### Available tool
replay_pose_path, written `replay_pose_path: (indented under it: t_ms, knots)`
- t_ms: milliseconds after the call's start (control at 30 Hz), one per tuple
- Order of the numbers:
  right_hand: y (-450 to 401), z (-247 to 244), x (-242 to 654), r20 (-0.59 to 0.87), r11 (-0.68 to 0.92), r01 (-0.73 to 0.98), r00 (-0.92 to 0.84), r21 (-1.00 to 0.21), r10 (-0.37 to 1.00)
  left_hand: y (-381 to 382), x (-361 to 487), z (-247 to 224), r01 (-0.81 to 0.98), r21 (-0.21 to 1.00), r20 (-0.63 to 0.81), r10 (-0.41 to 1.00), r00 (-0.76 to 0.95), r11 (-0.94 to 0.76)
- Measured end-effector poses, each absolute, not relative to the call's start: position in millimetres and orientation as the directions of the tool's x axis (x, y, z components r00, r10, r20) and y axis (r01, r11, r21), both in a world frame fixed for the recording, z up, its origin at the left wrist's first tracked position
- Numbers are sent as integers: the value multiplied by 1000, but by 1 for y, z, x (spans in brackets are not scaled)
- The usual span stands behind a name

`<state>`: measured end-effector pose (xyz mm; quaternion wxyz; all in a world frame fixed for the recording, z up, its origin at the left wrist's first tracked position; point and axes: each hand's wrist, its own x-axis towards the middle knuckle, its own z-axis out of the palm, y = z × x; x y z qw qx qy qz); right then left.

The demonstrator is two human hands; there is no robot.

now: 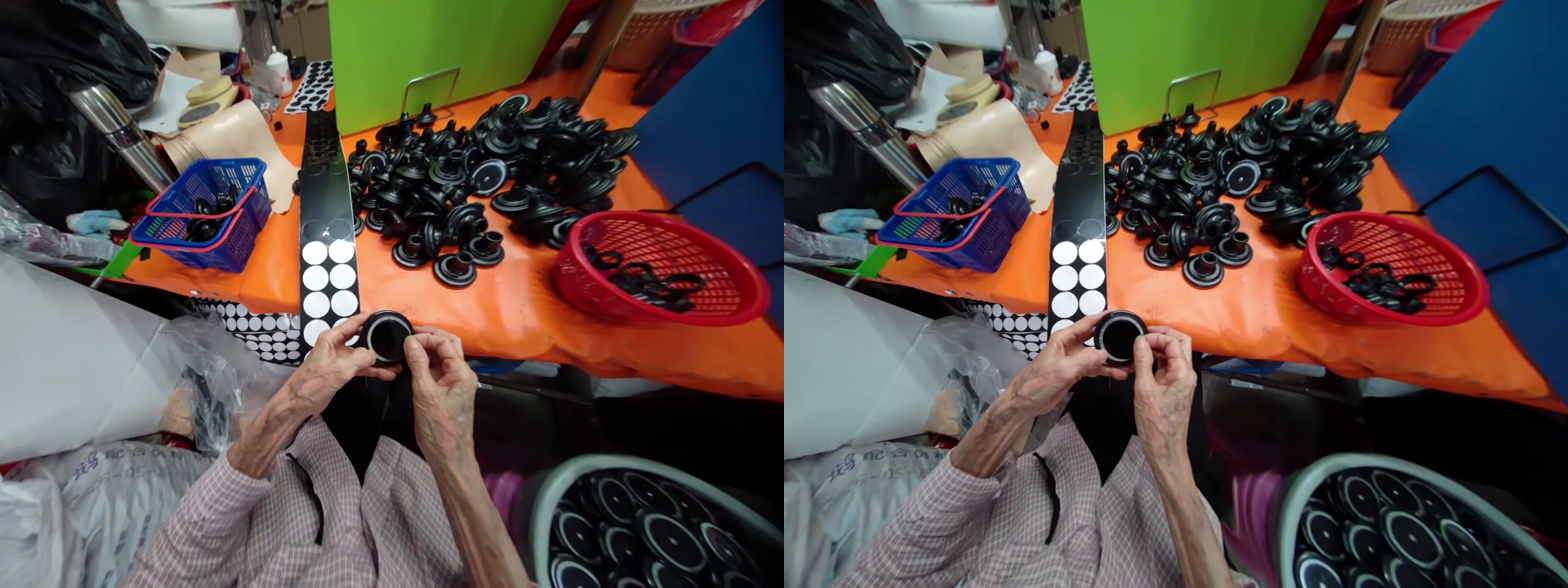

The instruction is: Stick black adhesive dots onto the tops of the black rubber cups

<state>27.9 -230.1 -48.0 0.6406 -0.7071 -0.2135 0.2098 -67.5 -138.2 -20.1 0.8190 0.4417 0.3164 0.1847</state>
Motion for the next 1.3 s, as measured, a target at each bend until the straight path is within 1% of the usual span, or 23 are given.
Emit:
replay_pose_path:
  t_ms: [133, 300, 433, 600, 667, 733, 800, 833, 900, 933, 967, 1033, 1133, 1200, 1267, 1300]
  knots:
    - [-229, -49, 28, -13, -114, 64, 821, -991, 570, -137, -66, -22, -8, 833, -383, 587, 713, 554]
    - [-229, -52, 26, 45, -130, 144, 820, -981, 571, -137, -67, -25, 2, 845, -386, 608, 694, 534]
    - [-227, -54, 23, 121, -148, 245, 816, -958, 565, -137, -67, -26, 14, 855, -385, 619, 685, 518]
    - [-222, -54, 18, 278, -185, 441, 786, -878, 553, -137, -67, -31, 9, 864, -382, 643, 664, 504]
    - [-222, -55, 16, 297, -187, 465, 776, -865, 556, -138, -67, -32, -4, 869, -374, 662, 650, 495]
    - [-221, -57, 17, 252, -190, 407, 804, -893, 539, -138, -67, -32, -25, 869, -367, 677, 637, 495]
    - [-219, -59, 23, 116, -170, 235, 847, -957, 519, -136, -68, -31, -56, 865, -351, 680, 643, 499]
    - [-216, -59, 28, 17, -146, 115, 838, -983, 545, -134, -69, -30, -74, 864, -336, 680, 652, 498]
    - [-203, -56, 39, -145, -129, -75, 698, -989, 701, -125, -72, -27, -108, 865, -302, 681, 667, 489]
    - [-194, -51, 44, -180, -132, -123, 601, -984, 779, -118, -75, -24, -118, 868, -289, 684, 669, 483]
    - [-182, -45, 48, -187, -131, -144, 511, -981, 839, -109, -79, -21, -129, 873, -278, 697, 661, 470]
    - [-153, -29, 48, -140, -83, -157, 400, -984, 906, -88, -88, -9, -136, 896, -259, 748, 612, 422]
    - [-97, -1, 32, -9, 55, -195, 315, -979, 949, -45, -104, 21, -106, 952, -201, 844, 497, 289]
    - [-56, 15, 14, 58, 127, -215, 300, -968, 952, -14, -116, 46, -56, 979, -156, 896, 416, 196]
    - [-17, 25, -2, 89, 155, -195, 309, -968, 947, 14, -130, 67, 80, 989, -139, 948, 286, 121]
    - [0, 28, -8, 99, 162, -174, 323, -971, 941, 25, -138, 73, 208, 977, -85, 979, 185, 46]
